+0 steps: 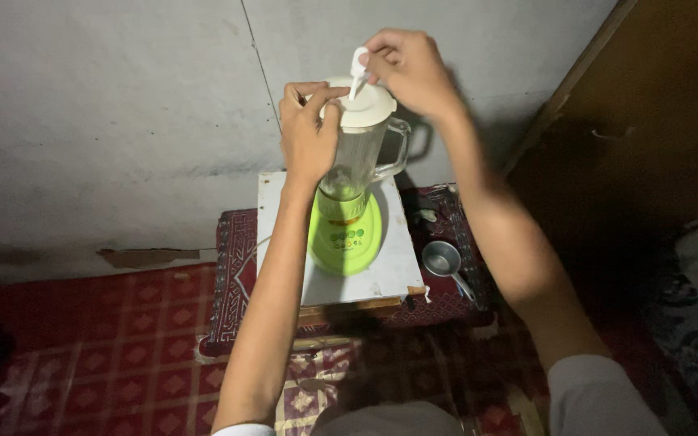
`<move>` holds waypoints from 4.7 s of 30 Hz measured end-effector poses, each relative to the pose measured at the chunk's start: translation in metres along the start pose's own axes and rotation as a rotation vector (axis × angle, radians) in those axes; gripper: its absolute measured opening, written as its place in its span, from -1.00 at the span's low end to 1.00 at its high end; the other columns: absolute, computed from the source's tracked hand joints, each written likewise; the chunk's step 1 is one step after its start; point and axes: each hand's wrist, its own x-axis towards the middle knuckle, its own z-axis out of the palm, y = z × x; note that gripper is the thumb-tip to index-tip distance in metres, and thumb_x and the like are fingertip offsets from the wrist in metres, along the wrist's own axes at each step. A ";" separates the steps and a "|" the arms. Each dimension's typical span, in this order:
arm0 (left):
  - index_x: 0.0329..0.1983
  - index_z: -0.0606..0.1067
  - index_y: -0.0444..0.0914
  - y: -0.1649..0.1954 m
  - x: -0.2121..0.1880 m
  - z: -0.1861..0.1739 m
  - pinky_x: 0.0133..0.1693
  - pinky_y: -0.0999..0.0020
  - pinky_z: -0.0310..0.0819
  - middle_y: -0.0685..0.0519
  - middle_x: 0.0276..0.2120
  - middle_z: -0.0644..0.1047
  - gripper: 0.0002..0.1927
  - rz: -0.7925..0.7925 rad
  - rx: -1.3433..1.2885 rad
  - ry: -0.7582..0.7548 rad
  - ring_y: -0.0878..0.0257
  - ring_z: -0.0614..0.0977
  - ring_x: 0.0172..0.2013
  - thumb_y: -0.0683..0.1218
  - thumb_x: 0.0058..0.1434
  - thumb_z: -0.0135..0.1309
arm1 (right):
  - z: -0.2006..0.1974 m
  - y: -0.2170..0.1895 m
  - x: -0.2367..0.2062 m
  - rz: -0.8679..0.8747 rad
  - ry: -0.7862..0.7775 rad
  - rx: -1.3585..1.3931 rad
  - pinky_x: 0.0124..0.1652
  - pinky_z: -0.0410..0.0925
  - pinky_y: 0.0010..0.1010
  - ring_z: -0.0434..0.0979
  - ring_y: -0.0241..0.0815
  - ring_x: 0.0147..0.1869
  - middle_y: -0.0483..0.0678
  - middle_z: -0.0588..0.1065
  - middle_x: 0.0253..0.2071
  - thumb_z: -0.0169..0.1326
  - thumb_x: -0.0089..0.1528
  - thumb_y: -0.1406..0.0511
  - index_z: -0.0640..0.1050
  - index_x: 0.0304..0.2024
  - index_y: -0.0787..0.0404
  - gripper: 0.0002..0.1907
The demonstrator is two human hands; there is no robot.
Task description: The person removes the lid from a blender jar, lifts the jar off the motor base, and flips the base over. They then use a screwdriver to unscrew the screws on the underside of the base, working on the screws one at a time.
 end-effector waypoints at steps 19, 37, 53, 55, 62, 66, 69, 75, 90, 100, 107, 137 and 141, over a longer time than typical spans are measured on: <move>0.02 0.64 -0.06 0.001 0.001 0.006 -0.04 0.28 0.46 0.07 0.08 0.46 -0.72 -0.018 0.000 0.002 0.13 0.46 0.07 -0.09 0.36 -0.03 | -0.018 -0.014 -0.003 -0.128 0.052 0.093 -0.14 0.49 -0.49 0.70 -0.27 -0.08 0.00 0.63 -0.16 0.08 0.45 0.39 0.54 -0.02 0.37 -0.88; 0.04 0.62 -0.03 -0.001 -0.002 0.009 -0.01 0.25 0.43 0.06 0.11 0.45 -0.73 -0.032 -0.006 0.009 0.09 0.46 0.08 -0.07 0.36 -0.03 | 0.009 0.013 0.041 0.080 0.085 0.857 -0.16 0.51 -0.13 0.49 -0.10 -0.34 0.00 0.41 -0.33 -0.18 0.47 0.29 0.36 -0.11 0.23 -0.86; 0.04 0.61 -0.08 -0.002 -0.006 0.013 0.09 0.20 0.40 0.02 0.13 0.45 -0.74 0.013 -0.021 0.040 0.05 0.45 0.09 -0.06 0.39 -0.03 | -0.007 0.037 0.061 -0.194 0.209 1.168 -0.22 0.24 -0.10 0.19 -0.13 -0.44 0.02 0.30 -0.43 -0.24 0.42 0.23 0.35 -0.36 0.24 -0.70; 0.04 0.61 -0.08 -0.002 -0.005 0.013 0.06 0.21 0.40 0.02 0.13 0.45 -0.74 0.000 -0.027 0.035 0.06 0.45 0.09 -0.06 0.39 -0.04 | -0.013 0.031 0.051 -0.242 0.225 1.129 -0.24 0.22 -0.14 0.19 -0.12 -0.39 0.00 0.28 -0.40 -0.20 0.44 0.22 0.35 -0.31 0.24 -0.72; 0.06 0.60 -0.08 -0.001 -0.006 0.013 0.11 0.19 0.39 0.03 0.16 0.45 -0.73 -0.012 -0.053 0.025 0.05 0.45 0.13 -0.06 0.41 -0.05 | -0.016 0.008 0.001 -0.190 0.339 1.203 -0.15 0.20 -0.14 0.15 -0.14 -0.39 -0.08 0.21 -0.44 -0.14 0.40 0.06 0.31 -0.22 0.15 -0.69; 0.09 0.60 -0.08 -0.006 -0.003 0.013 0.20 0.15 0.36 0.00 0.21 0.44 -0.72 -0.028 -0.094 -0.004 0.02 0.44 0.18 -0.05 0.41 -0.05 | -0.012 0.005 -0.022 -0.171 0.411 1.263 -0.10 0.17 -0.14 0.14 -0.15 -0.35 -0.09 0.20 -0.43 -0.14 0.36 0.12 0.31 -0.22 0.14 -0.76; 0.13 0.58 -0.08 -0.011 -0.001 0.013 0.22 0.17 0.37 -0.02 0.27 0.42 -0.69 -0.061 -0.154 -0.038 0.00 0.44 0.24 -0.04 0.39 -0.05 | -0.007 0.007 -0.036 -0.188 0.490 1.303 -0.06 0.18 -0.12 0.16 -0.14 -0.33 -0.09 0.21 -0.44 -0.15 0.32 0.17 0.31 -0.25 0.13 -0.82; 0.21 0.54 -0.09 -0.013 -0.006 0.013 0.35 0.11 0.25 -0.07 0.38 0.36 -0.65 -0.026 -0.141 -0.014 -0.04 0.35 0.37 -0.07 0.39 -0.03 | 0.007 0.005 -0.057 -0.182 0.580 1.447 0.02 0.21 -0.08 0.18 -0.08 -0.27 -0.04 0.23 -0.40 -0.15 0.24 0.22 0.28 -0.33 0.14 -0.86; 0.50 0.04 -0.24 0.032 -0.095 0.040 0.21 0.20 0.34 -0.18 0.22 0.49 -0.43 -0.286 -0.743 0.319 0.06 0.53 0.13 0.07 0.52 -0.25 | 0.088 -0.030 -0.124 -0.022 0.508 1.558 0.41 0.19 0.01 0.39 0.14 0.22 0.08 0.41 -0.10 -0.10 0.26 0.25 0.35 -0.26 0.19 -0.86; 0.03 0.48 -0.44 -0.036 -0.109 0.034 -0.15 0.32 0.52 -0.04 -0.35 0.57 -0.45 -0.469 -0.779 0.362 0.20 0.60 -0.28 0.10 0.54 -0.36 | 0.120 0.000 -0.167 0.480 0.307 1.078 0.12 0.41 -0.14 0.53 -0.04 0.10 0.08 0.52 -0.07 -0.14 0.33 0.36 0.43 -0.13 0.21 -0.87; -0.06 0.48 -0.39 -0.059 -0.094 0.014 -0.50 0.41 0.22 0.19 -0.58 0.27 -0.59 -0.542 -0.871 0.247 0.38 0.29 -0.58 0.03 0.53 -0.23 | 0.073 0.036 -0.163 0.315 0.683 0.887 -0.30 0.40 -0.40 0.47 -0.24 -0.34 -0.06 0.45 -0.36 -0.04 0.33 0.33 0.46 -0.24 0.21 -0.91; 0.16 0.57 -0.29 -0.040 -0.001 0.029 0.14 0.29 0.38 -0.09 0.00 0.65 -0.41 -0.488 -0.422 0.142 0.18 0.61 0.06 0.23 0.33 -0.05 | 0.000 0.029 -0.057 0.451 0.266 0.228 -0.28 0.36 -0.57 0.50 -0.39 -0.28 -0.07 0.63 -0.27 0.29 0.19 0.33 0.53 0.01 0.29 -0.64; 0.15 0.58 -0.30 -0.039 -0.002 0.030 0.14 0.28 0.39 -0.14 0.01 0.66 -0.41 -0.501 -0.434 0.141 0.13 0.62 0.07 0.23 0.35 -0.07 | -0.004 0.033 -0.052 0.497 0.243 0.258 -0.36 0.31 -0.55 0.47 -0.36 -0.35 -0.04 0.57 -0.33 0.31 0.19 0.36 0.48 0.00 0.31 -0.62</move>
